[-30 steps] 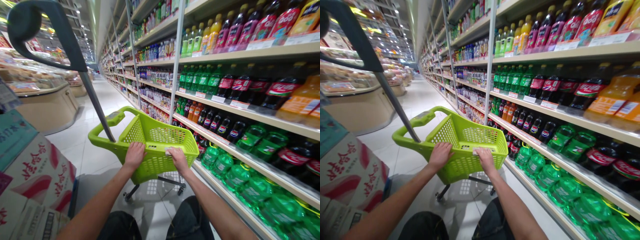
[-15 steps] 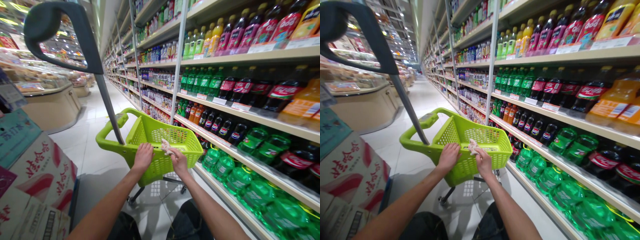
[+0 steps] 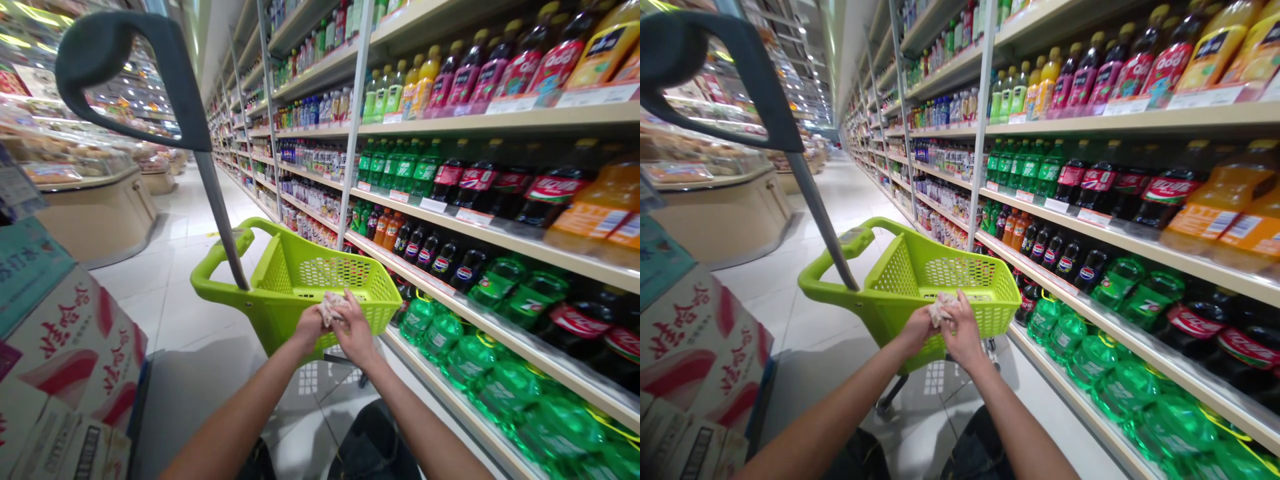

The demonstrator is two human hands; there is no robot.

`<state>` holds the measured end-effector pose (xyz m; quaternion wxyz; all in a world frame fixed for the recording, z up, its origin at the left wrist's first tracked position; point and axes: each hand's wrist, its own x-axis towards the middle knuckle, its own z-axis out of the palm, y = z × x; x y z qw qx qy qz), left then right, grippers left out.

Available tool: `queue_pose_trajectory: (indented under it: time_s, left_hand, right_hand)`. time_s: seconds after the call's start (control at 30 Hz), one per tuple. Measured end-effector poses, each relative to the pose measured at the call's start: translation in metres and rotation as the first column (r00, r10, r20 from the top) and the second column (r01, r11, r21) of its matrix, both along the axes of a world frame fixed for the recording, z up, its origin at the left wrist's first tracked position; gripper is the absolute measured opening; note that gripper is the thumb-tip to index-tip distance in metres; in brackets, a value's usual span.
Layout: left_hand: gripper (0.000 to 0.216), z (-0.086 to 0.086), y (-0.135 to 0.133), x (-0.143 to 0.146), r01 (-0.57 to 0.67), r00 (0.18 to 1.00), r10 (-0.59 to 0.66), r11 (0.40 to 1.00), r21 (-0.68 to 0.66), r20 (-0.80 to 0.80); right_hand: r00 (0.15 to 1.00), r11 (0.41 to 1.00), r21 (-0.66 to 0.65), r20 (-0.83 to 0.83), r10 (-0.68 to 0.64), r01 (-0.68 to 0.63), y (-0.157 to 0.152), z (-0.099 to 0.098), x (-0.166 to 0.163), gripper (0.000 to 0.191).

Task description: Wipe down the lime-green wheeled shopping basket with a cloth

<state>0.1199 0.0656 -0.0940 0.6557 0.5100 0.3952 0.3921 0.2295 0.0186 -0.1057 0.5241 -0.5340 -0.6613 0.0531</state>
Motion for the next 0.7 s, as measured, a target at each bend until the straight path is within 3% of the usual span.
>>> queue_pose_trajectory:
  time_s: [0.13,0.17,0.27,0.33,0.37,0.43,0.47,0.5,0.6,0.7]
  left_hand:
    - [0.021,0.009,-0.002,-0.010,0.056,0.998,-0.058,0.997,-0.049,-0.030]
    - [0.021,0.012,-0.002,-0.014,0.078,0.995,-0.081,0.996,-0.043,-0.062]
    - [0.013,0.018,0.001,-0.032,0.129,0.972,-0.125,0.992,0.008,-0.199]
    - [0.018,0.020,0.006,-0.049,0.077,0.921,0.009,0.976,0.204,-0.390]
    - [0.026,0.021,0.009,-0.058,0.055,0.858,0.140,0.932,0.359,-0.494]
    - [0.040,0.021,0.013,-0.073,0.132,0.663,0.419,0.751,0.647,-0.621]
    - [0.043,0.021,0.015,-0.078,0.225,0.561,0.518,0.655,0.721,-0.646]
    - [0.044,0.021,0.016,-0.080,0.314,0.477,0.574,0.596,0.739,-0.665]
    - [0.039,0.021,0.018,-0.074,0.454,0.310,0.645,0.545,0.705,-0.698]
    - [0.029,0.025,0.021,-0.065,0.516,0.241,0.641,0.552,0.656,-0.729]
  right_hand:
    - [0.983,0.993,-0.064,0.146,0.110,-0.101,0.000,-0.014,-0.019,0.067]
    - [0.981,0.992,-0.068,0.158,0.117,-0.107,0.003,-0.017,-0.021,0.068]
    - [0.977,0.990,-0.067,0.169,0.133,-0.123,0.013,-0.025,-0.014,0.046]
    - [0.979,0.996,-0.034,0.189,0.082,-0.077,0.022,-0.029,0.009,0.039]
    - [0.980,1.000,-0.008,0.197,0.012,-0.010,0.026,-0.032,0.025,0.040]
    - [0.962,0.980,0.055,0.190,-0.196,0.189,0.034,-0.038,0.063,0.042]
    - [0.938,0.955,0.072,0.179,-0.298,0.289,0.037,-0.042,0.080,0.042]
    - [0.915,0.932,0.080,0.175,-0.363,0.354,0.041,-0.046,0.094,0.042]
    - [0.896,0.917,0.077,0.196,-0.399,0.392,0.053,-0.057,0.096,0.041]
    - [0.927,0.967,0.096,0.275,-0.253,0.236,0.063,-0.057,0.045,0.039]
